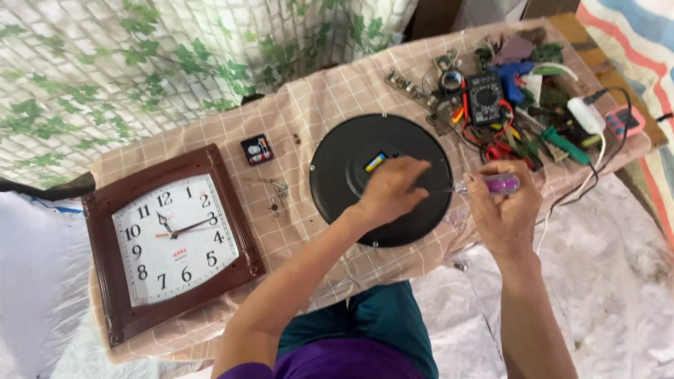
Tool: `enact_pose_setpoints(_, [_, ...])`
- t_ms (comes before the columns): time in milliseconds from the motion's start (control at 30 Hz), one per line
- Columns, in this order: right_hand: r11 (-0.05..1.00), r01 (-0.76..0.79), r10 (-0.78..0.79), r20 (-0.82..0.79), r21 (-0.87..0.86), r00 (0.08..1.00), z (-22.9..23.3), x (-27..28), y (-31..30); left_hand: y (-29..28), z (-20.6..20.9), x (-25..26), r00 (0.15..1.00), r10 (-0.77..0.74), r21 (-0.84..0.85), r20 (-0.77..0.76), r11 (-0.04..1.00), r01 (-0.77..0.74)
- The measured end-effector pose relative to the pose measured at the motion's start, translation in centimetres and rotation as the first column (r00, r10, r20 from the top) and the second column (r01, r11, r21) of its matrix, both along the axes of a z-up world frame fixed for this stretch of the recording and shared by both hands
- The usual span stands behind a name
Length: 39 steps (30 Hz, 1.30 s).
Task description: The person uses a screwdriver to remove screws from the back of a round black clock and a square brown wall clock. They place the removed screws on the table and continue to manipulate the clock backs and small components.
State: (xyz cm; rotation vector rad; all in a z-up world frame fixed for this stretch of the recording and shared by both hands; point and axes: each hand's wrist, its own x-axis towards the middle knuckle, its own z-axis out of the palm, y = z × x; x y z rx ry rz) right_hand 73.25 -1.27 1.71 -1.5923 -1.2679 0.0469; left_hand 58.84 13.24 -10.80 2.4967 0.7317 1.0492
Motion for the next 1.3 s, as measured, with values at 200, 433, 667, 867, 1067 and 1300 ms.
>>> enact_pose_setpoints(200, [0.999,0.024,-0.022,-0.062,0.033,0.998,0.0,0.4,2.8,5.0,-1.0,-4.4,0.948,0.176,-0.115,-0.266,0.97,-0.213])
enact_pose_setpoints(433, [0.998,-0.018,0.025,-0.124,0.064,0.992,-0.4,2.0,7.6,5.9,-0.1,-4.9,0.958,0.149,-0.125,-0.243,0.975,-0.184])
enact_pose_setpoints(667, [0.987,-0.133,0.143,-0.104,0.092,0.984,-0.4,3.0,12.6,12.2,0.1,-3.4,0.955,0.148,-0.1,-0.257,0.979,-0.178])
enact_pose_setpoints(867, [0.981,-0.18,0.189,-0.128,0.077,0.974,-0.5,2.6,16.6,16.9,-6.5,-1.4,0.948,0.217,-0.081,-0.235,0.967,-0.241])
enact_pose_setpoints(1067, [0.967,-0.247,0.252,-0.123,0.055,0.96,-1.7,0.8,20.1,20.0,-6.0,-0.3,0.98,0.179,-0.253,-0.086,0.948,-0.195])
enact_pose_setpoints(1300, [0.951,-0.304,0.308,-0.179,0.047,0.934,-2.8,0.4,21.9,20.6,-3.0,0.5,0.998,0.001,-0.472,0.063,0.881,0.029])
